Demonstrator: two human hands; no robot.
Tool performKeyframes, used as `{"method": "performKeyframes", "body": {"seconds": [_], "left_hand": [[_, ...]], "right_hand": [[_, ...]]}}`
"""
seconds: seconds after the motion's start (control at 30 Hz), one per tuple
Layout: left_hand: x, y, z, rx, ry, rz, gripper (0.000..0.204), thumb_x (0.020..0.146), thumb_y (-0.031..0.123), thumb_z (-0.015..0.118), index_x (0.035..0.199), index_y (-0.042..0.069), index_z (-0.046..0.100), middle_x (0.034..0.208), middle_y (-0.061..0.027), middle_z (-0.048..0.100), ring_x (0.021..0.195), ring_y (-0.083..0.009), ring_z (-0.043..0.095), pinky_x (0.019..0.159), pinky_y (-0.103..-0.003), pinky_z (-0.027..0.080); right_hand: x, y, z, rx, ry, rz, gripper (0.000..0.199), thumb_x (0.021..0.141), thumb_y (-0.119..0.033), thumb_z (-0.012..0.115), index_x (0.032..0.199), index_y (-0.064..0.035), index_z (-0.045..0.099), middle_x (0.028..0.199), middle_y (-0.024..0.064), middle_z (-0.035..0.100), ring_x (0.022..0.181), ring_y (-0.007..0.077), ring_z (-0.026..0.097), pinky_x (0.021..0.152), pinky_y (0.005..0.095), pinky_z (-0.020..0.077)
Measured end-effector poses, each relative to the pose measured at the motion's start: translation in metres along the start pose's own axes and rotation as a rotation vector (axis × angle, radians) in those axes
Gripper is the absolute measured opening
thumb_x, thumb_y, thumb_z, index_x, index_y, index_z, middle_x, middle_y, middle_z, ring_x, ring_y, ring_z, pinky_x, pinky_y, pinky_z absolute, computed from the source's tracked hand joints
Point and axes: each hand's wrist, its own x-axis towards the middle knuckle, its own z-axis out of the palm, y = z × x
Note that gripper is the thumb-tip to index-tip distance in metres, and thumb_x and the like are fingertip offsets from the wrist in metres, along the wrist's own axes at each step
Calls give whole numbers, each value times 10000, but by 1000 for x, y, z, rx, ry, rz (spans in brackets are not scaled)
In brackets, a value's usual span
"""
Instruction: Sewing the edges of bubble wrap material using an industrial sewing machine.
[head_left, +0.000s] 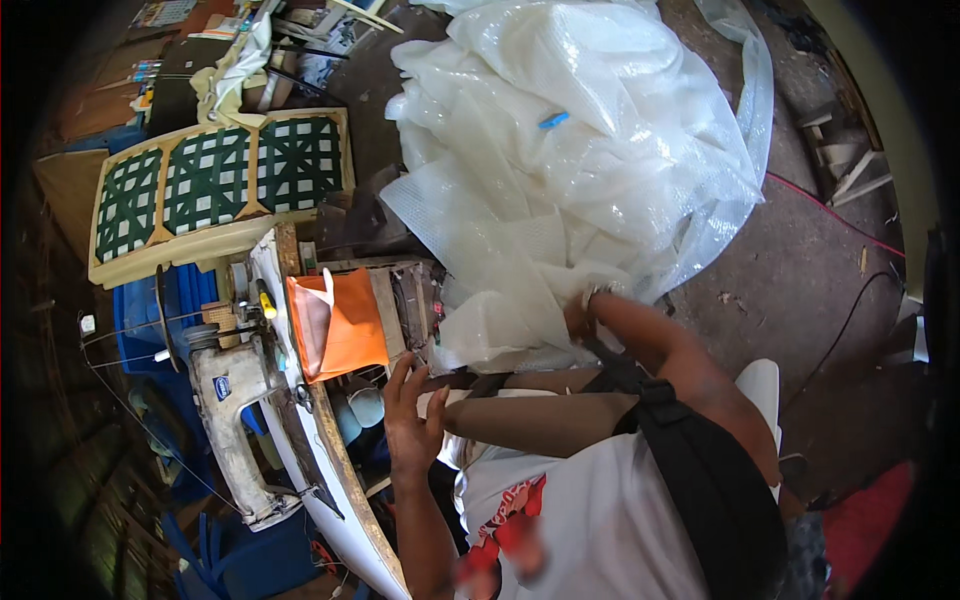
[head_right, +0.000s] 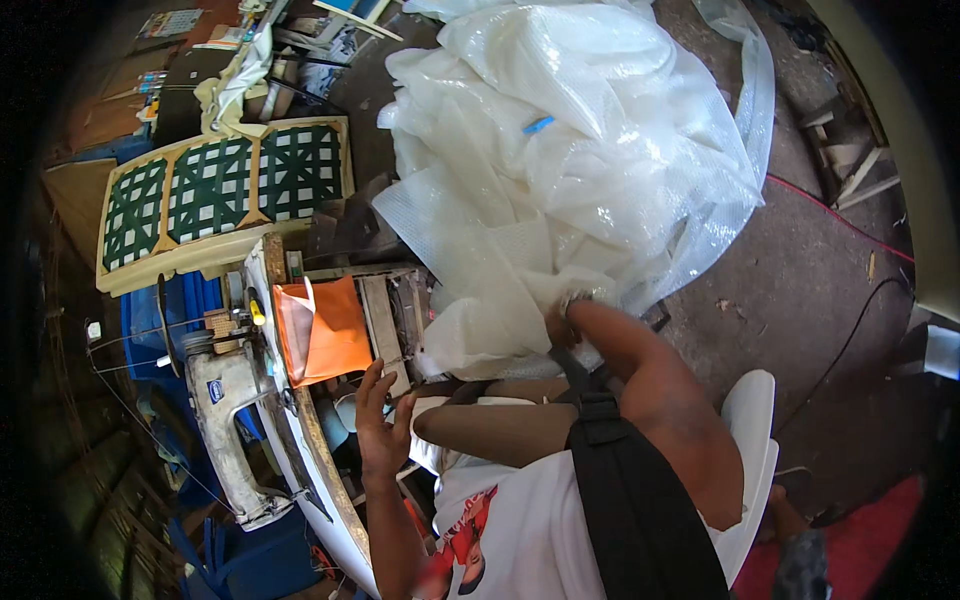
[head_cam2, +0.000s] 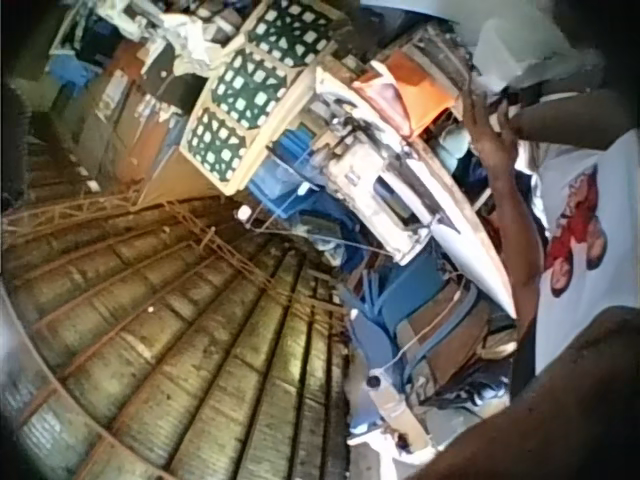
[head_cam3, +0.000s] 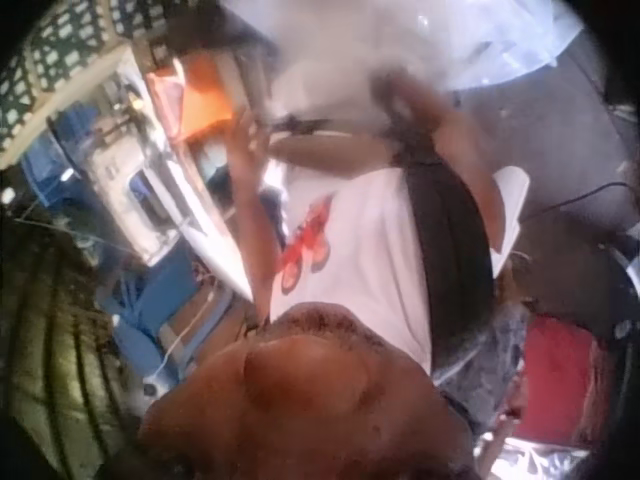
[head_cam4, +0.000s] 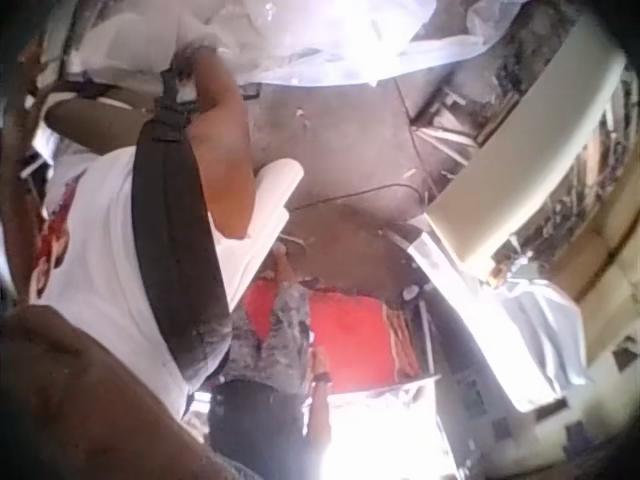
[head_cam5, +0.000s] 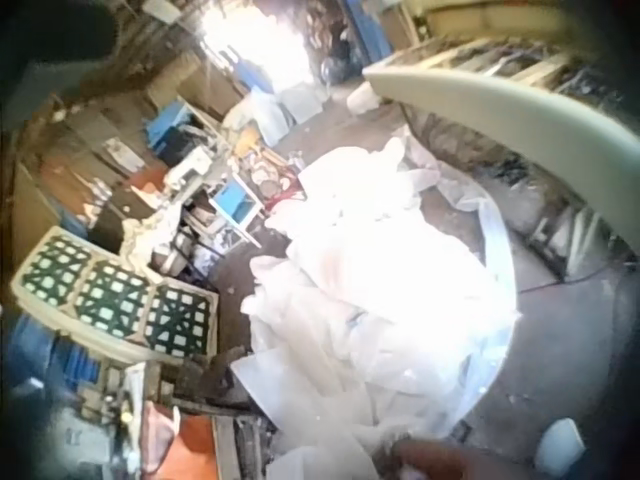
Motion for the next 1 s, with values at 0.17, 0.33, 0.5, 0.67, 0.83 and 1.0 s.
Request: {"method": "performKeyframes", "body": {"seconds": [0.17,0.33,0.5,0.67,0.83,1.0], "left_hand": [[8,6,5,-77,-1,14,363,918,85,737,1258,9,637,1395,-190,601,1308,-345,574,1087,-422,456],[-2,9,4,-55,-22,44,354,912,91,727,1246,8,640,1352,-219,625,1245,-380,623,1040,-428,499],[-3,14,6,-144,-11,8,401,931,102,718,1306,19,603,1389,-207,604,1249,-340,626,1034,-413,497],[3,23,-10,-580,108,-117,654,963,251,703,1508,40,409,1502,-122,489,1324,-283,525,1067,-424,460],[14,35,-9,-734,38,-172,783,938,336,745,1528,5,352,1506,-155,465,1326,-281,507,1099,-417,440],[2,41,-7,-569,-153,-385,516,951,243,745,1349,-33,564,1302,-165,635,1225,-239,589,1042,-357,466]], "right_hand": [[-86,63,-71,581,1582,663,442,970,-477,622,928,-47,714,839,145,734,817,284,704,762,440,544],[-172,7,-151,1589,1500,447,649,895,-560,703,1357,-109,635,1315,87,670,1220,286,585,978,459,452],[-142,18,-169,1049,1689,-45,498,1002,-267,640,1452,-68,562,1442,88,580,1320,210,512,1077,363,422],[-188,-188,-164,599,1174,-525,407,1000,-228,648,1386,-98,637,1423,125,602,1334,261,534,1151,384,396],[-180,-295,-103,720,399,-930,353,965,-314,689,1180,-39,738,1142,139,705,1082,246,669,956,399,508],[-184,-331,-82,436,303,-1010,431,931,-317,697,1242,-18,695,1125,175,729,1047,294,687,926,398,512]]}}
